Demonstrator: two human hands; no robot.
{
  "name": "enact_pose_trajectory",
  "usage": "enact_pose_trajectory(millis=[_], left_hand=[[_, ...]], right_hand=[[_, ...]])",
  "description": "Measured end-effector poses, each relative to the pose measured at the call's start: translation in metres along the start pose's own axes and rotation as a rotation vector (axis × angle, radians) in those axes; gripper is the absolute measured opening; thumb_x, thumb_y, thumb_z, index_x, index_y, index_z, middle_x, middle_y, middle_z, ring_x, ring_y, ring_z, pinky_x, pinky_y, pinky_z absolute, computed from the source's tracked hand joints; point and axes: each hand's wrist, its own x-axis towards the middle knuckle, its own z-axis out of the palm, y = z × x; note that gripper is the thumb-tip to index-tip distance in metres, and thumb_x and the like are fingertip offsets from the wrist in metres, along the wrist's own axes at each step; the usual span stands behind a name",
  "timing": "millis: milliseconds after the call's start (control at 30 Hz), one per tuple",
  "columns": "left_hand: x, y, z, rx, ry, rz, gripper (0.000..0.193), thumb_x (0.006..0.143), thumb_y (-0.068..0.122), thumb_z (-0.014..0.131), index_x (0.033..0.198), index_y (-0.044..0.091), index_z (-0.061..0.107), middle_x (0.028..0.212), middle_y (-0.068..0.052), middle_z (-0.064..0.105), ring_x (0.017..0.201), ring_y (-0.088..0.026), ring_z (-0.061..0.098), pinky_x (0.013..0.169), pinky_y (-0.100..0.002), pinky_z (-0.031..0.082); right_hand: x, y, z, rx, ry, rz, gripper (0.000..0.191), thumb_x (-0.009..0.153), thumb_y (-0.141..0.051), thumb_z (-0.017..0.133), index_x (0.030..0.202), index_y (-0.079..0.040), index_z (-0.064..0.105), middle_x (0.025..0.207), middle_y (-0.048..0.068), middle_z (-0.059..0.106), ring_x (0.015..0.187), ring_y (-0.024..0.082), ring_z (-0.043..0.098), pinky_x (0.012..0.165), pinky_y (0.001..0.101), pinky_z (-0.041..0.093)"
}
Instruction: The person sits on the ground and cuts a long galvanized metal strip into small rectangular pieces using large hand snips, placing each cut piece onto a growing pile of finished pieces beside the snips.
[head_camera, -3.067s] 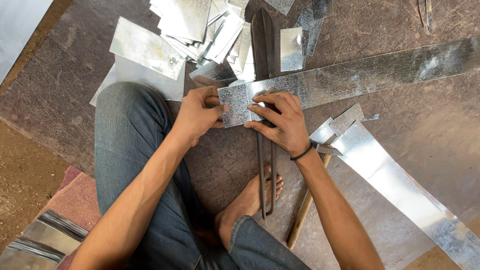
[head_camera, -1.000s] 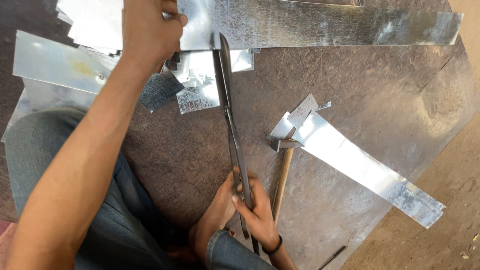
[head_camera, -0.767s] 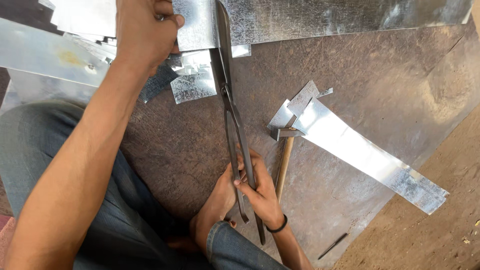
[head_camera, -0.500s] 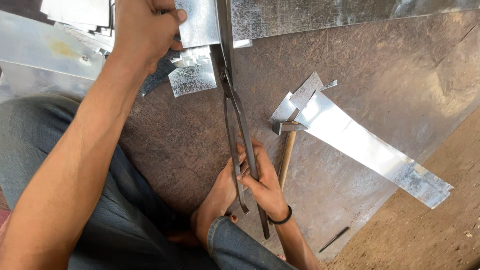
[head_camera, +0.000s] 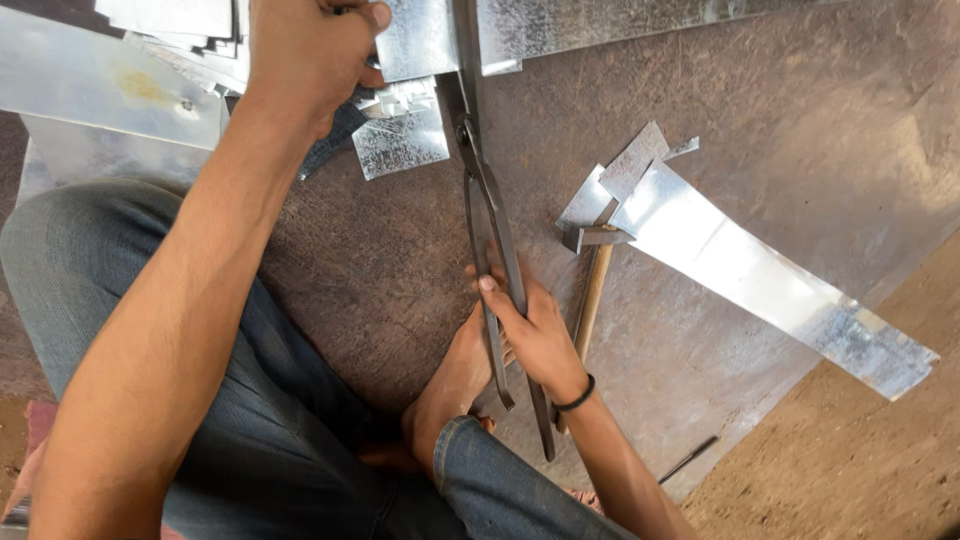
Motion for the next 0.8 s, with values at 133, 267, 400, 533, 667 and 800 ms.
enact_pose_trajectory(millis=[133, 267, 400, 533, 667, 800], left_hand=[[-0.001, 0.003, 0.001, 0.035, -0.002, -0.012, 0.009, 0.099, 0.002, 0.068, 0.090, 0.001, 0.065, 0.079, -0.001, 0.064, 0.071, -0.013, 0.069, 0.058, -0.031, 0.068], [-0.002, 0.010, 0.003, 0.227, 0.011, -0.264, 0.015, 0.104, 0.009, 0.066, 0.089, 0.004, 0.066, 0.069, -0.004, 0.062, 0.064, -0.013, 0.071, 0.048, -0.036, 0.054], [0.001, 0.022, 0.000, 0.021, -0.027, -0.062, 0.018, 0.104, -0.001, 0.069, 0.089, -0.004, 0.059, 0.078, -0.006, 0.061, 0.072, -0.016, 0.071, 0.060, -0.031, 0.071], [-0.004, 0.040, -0.043, 0.089, -0.047, 0.122, 0.013, 0.100, 0.003, 0.065, 0.113, 0.000, 0.067, 0.097, -0.003, 0.069, 0.074, -0.010, 0.068, 0.056, -0.025, 0.058], [-0.012, 0.057, -0.086, 0.398, 0.113, 0.029, 0.011, 0.103, 0.013, 0.068, 0.104, 0.003, 0.070, 0.082, -0.005, 0.066, 0.060, -0.011, 0.061, 0.047, -0.026, 0.046], [-0.023, 0.074, -0.129, 0.667, 0.362, -0.148, 0.018, 0.100, 0.022, 0.072, 0.090, 0.007, 0.071, 0.065, -0.007, 0.060, 0.047, -0.013, 0.052, 0.035, -0.029, 0.034]], right_hand=[[0.010, 0.006, 0.012, -0.177, 0.056, 0.060, 0.038, 0.102, -0.035, 0.054, 0.111, -0.001, 0.069, 0.092, 0.009, 0.077, 0.092, 0.022, 0.077, 0.087, 0.0351, 0.056], [0.020, 0.015, 0.024, -0.367, 0.197, -0.106, 0.034, 0.102, -0.033, 0.054, 0.096, -0.004, 0.070, 0.072, 0.008, 0.073, 0.072, 0.027, 0.073, 0.083, 0.0390, 0.051], [0.023, 0.020, 0.028, -0.446, 0.245, -0.180, 0.037, 0.103, -0.037, 0.055, 0.091, -0.005, 0.068, 0.071, 0.008, 0.072, 0.067, 0.030, 0.068, 0.081, 0.0417, 0.047], [0.013, 0.020, 0.031, -0.605, 0.235, -0.334, 0.039, 0.100, -0.041, 0.061, 0.105, -0.002, 0.065, 0.088, 0.014, 0.070, 0.076, 0.033, 0.068, 0.081, 0.0464, 0.045], [0.039, -0.002, -0.008, -0.872, 0.224, -0.516, 0.031, 0.098, -0.040, 0.067, 0.110, -0.012, 0.068, 0.109, 0.013, 0.069, 0.099, 0.033, 0.067, 0.083, 0.0477, 0.046], [0.138, -0.055, -0.080, -0.658, 0.106, -0.917, 0.057, 0.099, -0.040, 0.075, 0.140, -0.005, 0.055, 0.141, 0.015, 0.058, 0.133, 0.036, 0.058, 0.115, 0.0469, 0.048]])
